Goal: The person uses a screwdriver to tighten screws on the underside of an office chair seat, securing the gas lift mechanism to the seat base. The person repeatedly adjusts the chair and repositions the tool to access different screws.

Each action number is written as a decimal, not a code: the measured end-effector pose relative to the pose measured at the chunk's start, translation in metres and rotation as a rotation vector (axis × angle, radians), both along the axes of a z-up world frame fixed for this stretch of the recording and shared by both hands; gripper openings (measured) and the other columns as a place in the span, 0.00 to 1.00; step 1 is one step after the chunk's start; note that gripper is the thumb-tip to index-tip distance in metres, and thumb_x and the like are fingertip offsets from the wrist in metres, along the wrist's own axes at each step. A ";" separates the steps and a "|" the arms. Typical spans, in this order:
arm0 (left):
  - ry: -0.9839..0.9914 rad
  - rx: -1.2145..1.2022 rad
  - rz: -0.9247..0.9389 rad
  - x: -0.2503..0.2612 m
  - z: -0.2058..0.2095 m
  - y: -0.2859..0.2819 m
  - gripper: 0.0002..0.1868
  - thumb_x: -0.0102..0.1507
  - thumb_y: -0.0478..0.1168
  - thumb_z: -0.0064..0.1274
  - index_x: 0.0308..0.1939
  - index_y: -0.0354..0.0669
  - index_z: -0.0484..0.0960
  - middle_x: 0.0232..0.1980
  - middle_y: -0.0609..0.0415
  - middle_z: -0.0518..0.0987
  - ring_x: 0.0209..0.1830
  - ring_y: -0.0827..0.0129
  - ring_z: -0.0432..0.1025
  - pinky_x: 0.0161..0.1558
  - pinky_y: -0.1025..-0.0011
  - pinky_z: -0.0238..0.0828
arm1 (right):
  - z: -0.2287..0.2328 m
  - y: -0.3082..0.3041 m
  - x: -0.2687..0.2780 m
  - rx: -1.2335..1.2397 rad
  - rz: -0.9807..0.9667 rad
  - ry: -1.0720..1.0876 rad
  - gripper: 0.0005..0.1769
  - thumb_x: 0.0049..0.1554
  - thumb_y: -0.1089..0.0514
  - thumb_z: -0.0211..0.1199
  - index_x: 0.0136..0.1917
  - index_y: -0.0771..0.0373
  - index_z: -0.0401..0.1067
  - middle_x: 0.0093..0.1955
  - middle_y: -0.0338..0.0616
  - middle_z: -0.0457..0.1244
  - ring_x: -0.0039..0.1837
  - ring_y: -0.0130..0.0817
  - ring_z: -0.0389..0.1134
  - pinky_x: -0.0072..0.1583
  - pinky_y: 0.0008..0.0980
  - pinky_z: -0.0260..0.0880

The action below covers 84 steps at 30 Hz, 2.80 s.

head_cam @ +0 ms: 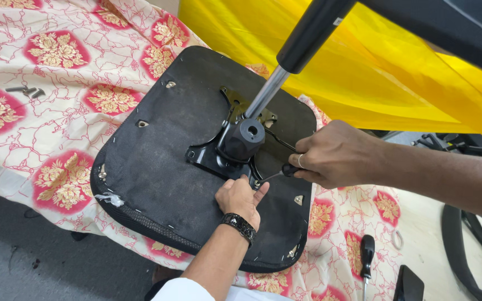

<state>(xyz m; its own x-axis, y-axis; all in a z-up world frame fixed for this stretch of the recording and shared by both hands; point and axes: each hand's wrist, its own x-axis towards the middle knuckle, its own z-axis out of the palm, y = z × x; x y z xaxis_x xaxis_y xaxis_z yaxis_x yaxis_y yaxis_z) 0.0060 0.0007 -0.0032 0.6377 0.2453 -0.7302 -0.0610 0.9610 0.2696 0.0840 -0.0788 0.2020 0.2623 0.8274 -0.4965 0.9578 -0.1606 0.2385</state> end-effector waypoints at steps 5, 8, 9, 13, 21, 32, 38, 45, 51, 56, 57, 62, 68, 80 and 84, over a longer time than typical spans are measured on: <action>-0.032 0.011 -0.019 -0.005 0.001 0.003 0.07 0.62 0.23 0.43 0.30 0.33 0.65 0.39 0.51 0.66 0.32 0.69 0.70 0.35 0.68 0.87 | -0.007 0.003 0.015 0.273 -0.502 0.191 0.30 0.48 0.40 0.73 0.58 0.58 0.75 0.39 0.40 0.72 0.41 0.33 0.73 0.43 0.35 0.70; -0.004 0.025 -0.053 -0.005 0.006 0.004 0.07 0.64 0.27 0.44 0.31 0.31 0.66 0.39 0.49 0.66 0.32 0.67 0.70 0.35 0.69 0.86 | -0.006 0.013 0.024 0.288 -1.276 0.313 0.31 0.51 0.38 0.74 0.54 0.67 0.79 0.38 0.48 0.72 0.38 0.34 0.62 0.41 0.37 0.61; 0.014 0.030 -0.069 -0.005 0.008 0.004 0.09 0.66 0.29 0.46 0.31 0.30 0.66 0.39 0.49 0.66 0.32 0.67 0.69 0.35 0.69 0.86 | -0.006 0.015 0.024 0.262 -1.564 0.333 0.30 0.51 0.40 0.73 0.51 0.70 0.83 0.39 0.53 0.71 0.36 0.36 0.56 0.40 0.40 0.56; 0.054 -0.027 -0.037 -0.004 0.017 0.008 0.03 0.64 0.27 0.46 0.38 0.27 0.69 0.43 0.48 0.67 0.36 0.66 0.71 0.36 0.68 0.84 | -0.003 0.014 0.013 -0.001 -1.025 0.121 0.22 0.49 0.44 0.71 0.46 0.66 0.82 0.35 0.48 0.70 0.40 0.40 0.72 0.43 0.40 0.70; 0.105 -0.081 -0.010 0.001 0.012 0.006 0.09 0.63 0.26 0.46 0.47 0.33 0.68 0.43 0.49 0.70 0.34 0.66 0.73 0.36 0.68 0.84 | 0.001 0.001 0.006 -0.009 -0.020 0.016 0.20 0.50 0.48 0.69 0.54 0.58 0.79 0.40 0.41 0.66 0.39 0.44 0.71 0.40 0.47 0.70; 0.021 -0.034 -0.029 -0.003 0.009 0.007 0.03 0.63 0.26 0.45 0.40 0.25 0.69 0.38 0.51 0.66 0.27 0.71 0.69 0.38 0.66 0.84 | -0.002 0.021 0.024 0.183 -1.140 0.339 0.30 0.53 0.38 0.74 0.51 0.67 0.77 0.39 0.49 0.71 0.34 0.32 0.60 0.38 0.37 0.57; 0.042 -0.091 -0.050 -0.004 0.020 0.012 0.07 0.64 0.26 0.45 0.45 0.24 0.74 0.40 0.49 0.68 0.28 0.70 0.69 0.39 0.66 0.84 | -0.002 0.020 0.009 0.047 -0.697 0.126 0.15 0.48 0.48 0.70 0.42 0.61 0.84 0.33 0.49 0.69 0.33 0.44 0.68 0.39 0.43 0.66; 0.016 -0.164 -0.055 -0.002 0.014 0.016 0.08 0.64 0.27 0.45 0.46 0.24 0.74 0.37 0.48 0.73 0.28 0.67 0.71 0.37 0.64 0.86 | 0.003 0.009 -0.006 -0.082 -0.009 -0.062 0.16 0.54 0.46 0.66 0.52 0.56 0.79 0.37 0.45 0.69 0.40 0.46 0.71 0.42 0.46 0.71; -0.126 -0.074 -0.054 -0.007 -0.002 0.009 0.05 0.63 0.28 0.48 0.42 0.28 0.75 0.36 0.52 0.68 0.25 0.72 0.65 0.39 0.63 0.87 | -0.001 0.007 0.006 0.486 -0.092 0.220 0.32 0.49 0.36 0.75 0.53 0.65 0.79 0.39 0.43 0.69 0.38 0.33 0.70 0.39 0.35 0.69; -0.140 -0.055 -0.075 -0.010 -0.001 0.009 0.03 0.62 0.27 0.48 0.39 0.30 0.73 0.36 0.51 0.71 0.26 0.73 0.68 0.41 0.63 0.86 | 0.001 0.015 0.019 0.117 -1.397 0.284 0.28 0.53 0.39 0.73 0.49 0.68 0.84 0.37 0.48 0.69 0.38 0.38 0.57 0.39 0.43 0.54; -0.141 -0.046 -0.076 -0.012 -0.001 0.009 0.03 0.62 0.27 0.48 0.39 0.30 0.73 0.36 0.52 0.70 0.26 0.74 0.68 0.41 0.63 0.86 | 0.001 0.016 0.017 0.031 -1.363 0.280 0.28 0.53 0.40 0.75 0.49 0.69 0.84 0.36 0.48 0.68 0.38 0.38 0.57 0.40 0.46 0.54; -0.164 -0.017 -0.067 -0.012 -0.001 0.008 0.04 0.58 0.23 0.46 0.33 0.31 0.69 0.35 0.49 0.69 0.29 0.69 0.70 0.43 0.63 0.87 | 0.005 0.015 -0.007 -0.076 -0.465 -0.025 0.16 0.49 0.46 0.70 0.44 0.58 0.81 0.34 0.50 0.69 0.40 0.45 0.72 0.45 0.43 0.70; -0.147 -0.048 -0.067 -0.010 0.000 0.010 0.09 0.51 0.18 0.40 0.29 0.33 0.67 0.37 0.50 0.66 0.31 0.67 0.70 0.44 0.63 0.87 | 0.011 0.020 -0.016 -0.099 -0.066 -0.096 0.16 0.51 0.49 0.68 0.50 0.56 0.79 0.40 0.46 0.70 0.45 0.48 0.72 0.45 0.47 0.71; -0.139 -0.044 -0.062 -0.013 -0.002 0.009 0.09 0.50 0.19 0.41 0.27 0.33 0.66 0.36 0.51 0.66 0.31 0.65 0.69 0.42 0.63 0.88 | -0.005 0.009 0.022 0.026 -1.233 0.130 0.31 0.52 0.36 0.74 0.42 0.71 0.82 0.33 0.49 0.67 0.33 0.46 0.64 0.40 0.49 0.61; -0.107 -0.074 -0.064 -0.011 0.002 0.008 0.07 0.50 0.20 0.41 0.26 0.32 0.67 0.36 0.50 0.67 0.31 0.64 0.70 0.41 0.65 0.86 | -0.008 0.007 0.000 0.121 -0.519 0.044 0.17 0.47 0.43 0.71 0.39 0.59 0.82 0.27 0.46 0.66 0.32 0.44 0.71 0.41 0.42 0.71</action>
<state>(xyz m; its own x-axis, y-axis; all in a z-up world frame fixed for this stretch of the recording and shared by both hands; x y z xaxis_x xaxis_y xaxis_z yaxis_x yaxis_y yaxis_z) -0.0052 0.0090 -0.0008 0.7256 0.1495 -0.6717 -0.0237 0.9810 0.1927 0.0843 -0.0715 0.1942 0.6334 0.6464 -0.4255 0.7539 -0.6395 0.1506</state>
